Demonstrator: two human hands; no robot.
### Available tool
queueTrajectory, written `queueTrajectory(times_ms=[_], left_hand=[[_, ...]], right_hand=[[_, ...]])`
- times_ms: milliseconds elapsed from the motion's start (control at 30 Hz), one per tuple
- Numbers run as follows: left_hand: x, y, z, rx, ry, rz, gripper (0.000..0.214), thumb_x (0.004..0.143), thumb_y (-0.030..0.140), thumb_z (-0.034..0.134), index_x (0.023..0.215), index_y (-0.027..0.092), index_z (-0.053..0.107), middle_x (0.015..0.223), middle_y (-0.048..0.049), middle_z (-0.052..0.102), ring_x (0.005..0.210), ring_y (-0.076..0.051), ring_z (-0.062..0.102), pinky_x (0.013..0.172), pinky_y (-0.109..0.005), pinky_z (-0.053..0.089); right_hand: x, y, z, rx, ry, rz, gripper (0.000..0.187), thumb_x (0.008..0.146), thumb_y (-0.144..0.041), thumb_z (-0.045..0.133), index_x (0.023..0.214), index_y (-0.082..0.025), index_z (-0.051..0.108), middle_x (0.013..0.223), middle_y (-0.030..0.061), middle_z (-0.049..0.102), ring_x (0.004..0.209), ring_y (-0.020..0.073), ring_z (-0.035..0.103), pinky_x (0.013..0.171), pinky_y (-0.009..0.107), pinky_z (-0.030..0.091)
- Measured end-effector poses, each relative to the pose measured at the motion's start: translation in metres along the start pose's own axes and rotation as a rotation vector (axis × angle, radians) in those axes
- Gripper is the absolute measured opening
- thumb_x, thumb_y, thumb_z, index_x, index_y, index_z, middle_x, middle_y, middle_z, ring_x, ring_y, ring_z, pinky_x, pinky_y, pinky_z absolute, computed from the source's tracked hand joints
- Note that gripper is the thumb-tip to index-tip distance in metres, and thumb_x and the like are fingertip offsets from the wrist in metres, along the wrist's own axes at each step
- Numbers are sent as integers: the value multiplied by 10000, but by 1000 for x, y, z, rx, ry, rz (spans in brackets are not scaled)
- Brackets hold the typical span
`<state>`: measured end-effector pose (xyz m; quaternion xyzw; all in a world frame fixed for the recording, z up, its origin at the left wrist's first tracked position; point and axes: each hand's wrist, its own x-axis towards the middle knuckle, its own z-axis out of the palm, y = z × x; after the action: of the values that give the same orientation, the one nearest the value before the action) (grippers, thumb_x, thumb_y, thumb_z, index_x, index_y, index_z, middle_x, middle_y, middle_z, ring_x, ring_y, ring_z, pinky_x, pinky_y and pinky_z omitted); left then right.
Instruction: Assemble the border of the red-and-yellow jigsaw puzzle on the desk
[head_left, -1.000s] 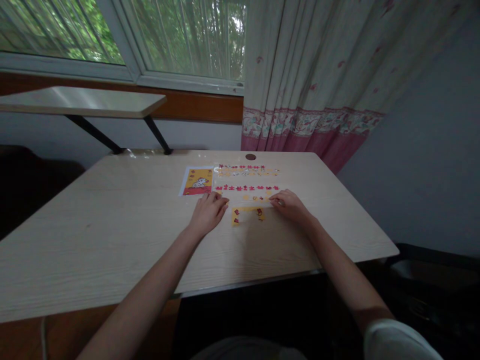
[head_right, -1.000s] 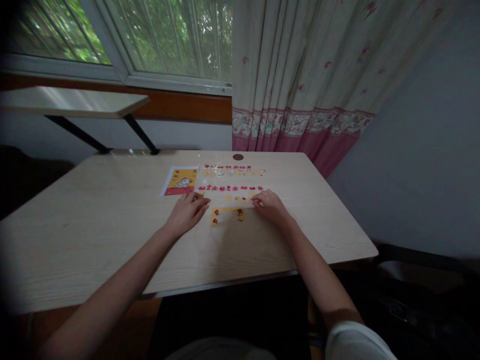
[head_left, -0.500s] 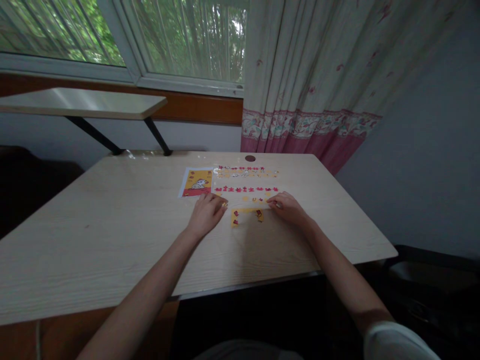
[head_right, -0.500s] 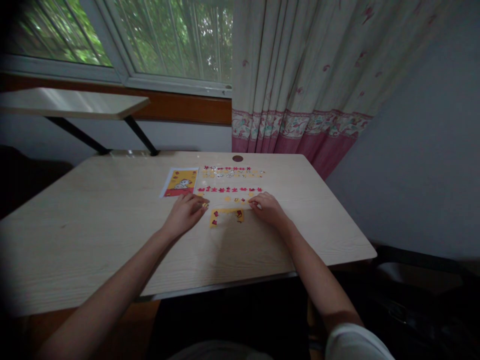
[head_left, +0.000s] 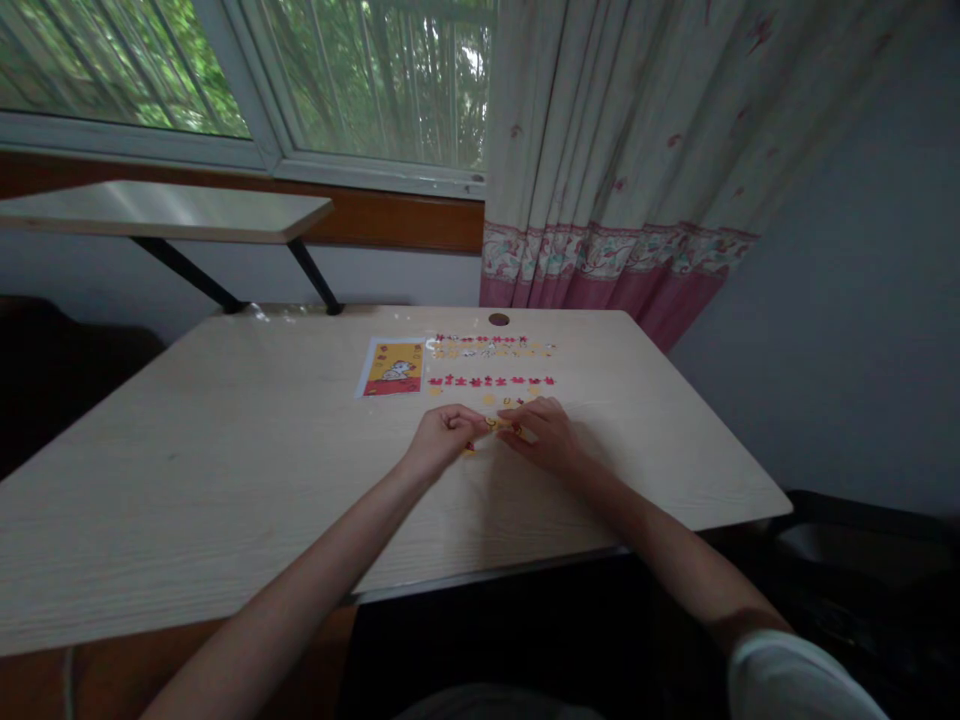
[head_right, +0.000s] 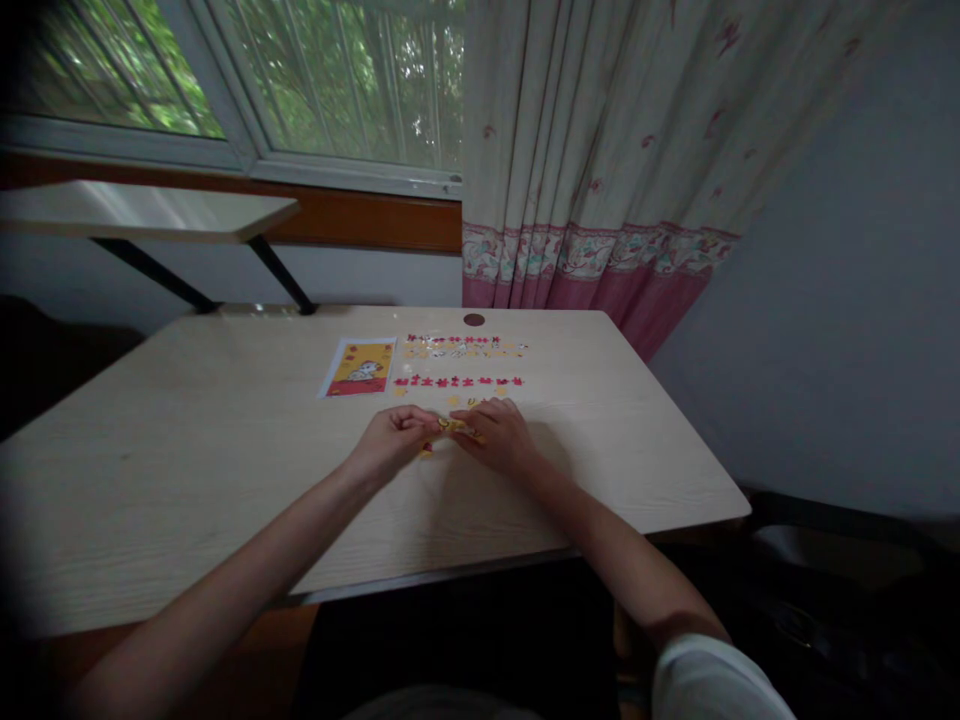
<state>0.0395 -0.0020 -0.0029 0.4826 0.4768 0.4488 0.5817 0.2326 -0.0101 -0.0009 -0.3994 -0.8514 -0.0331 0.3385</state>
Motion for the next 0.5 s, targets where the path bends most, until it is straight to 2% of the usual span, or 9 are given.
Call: queueTrajectory(times_ms=[133, 267, 367, 500], left_hand=[[-3, 1, 9, -48, -45, -24, 181, 558, 268, 729, 652, 134, 651, 587, -14, 652, 443, -72, 495, 442, -186, 361], [-1, 1, 8, -26, -53, 24, 239, 584, 306, 718, 749, 141, 666, 672, -33, 675, 491, -93, 528, 456, -198, 383], [3, -2, -2, 112, 18, 119, 247, 626, 306, 676, 803, 134, 670, 659, -34, 658, 508, -108, 535, 483, -217, 406], [5, -5, -19, 423, 94, 280, 152, 687, 262, 590, 750, 154, 677, 648, -27, 654, 554, -122, 534, 530, -228, 404]], right_hand=[[-1, 0, 1, -16, -2, 20, 221, 858, -408, 536, 918, -243, 671, 790, 40, 680, 742, 166, 578, 698, 304, 359], [-2, 8, 2, -4, 0, 51, 222, 860, -406, 536, 939, -246, 667, 825, 47, 687, 759, 170, 586, 718, 309, 368], [-3, 14, -3, 31, 14, 75, 228, 855, -407, 548, 969, -247, 663, 880, 52, 686, 804, 174, 591, 760, 314, 379], [-2, 18, -15, 52, 25, 133, 227, 847, -402, 560, 972, -242, 663, 901, 54, 684, 839, 184, 591, 795, 328, 387]])
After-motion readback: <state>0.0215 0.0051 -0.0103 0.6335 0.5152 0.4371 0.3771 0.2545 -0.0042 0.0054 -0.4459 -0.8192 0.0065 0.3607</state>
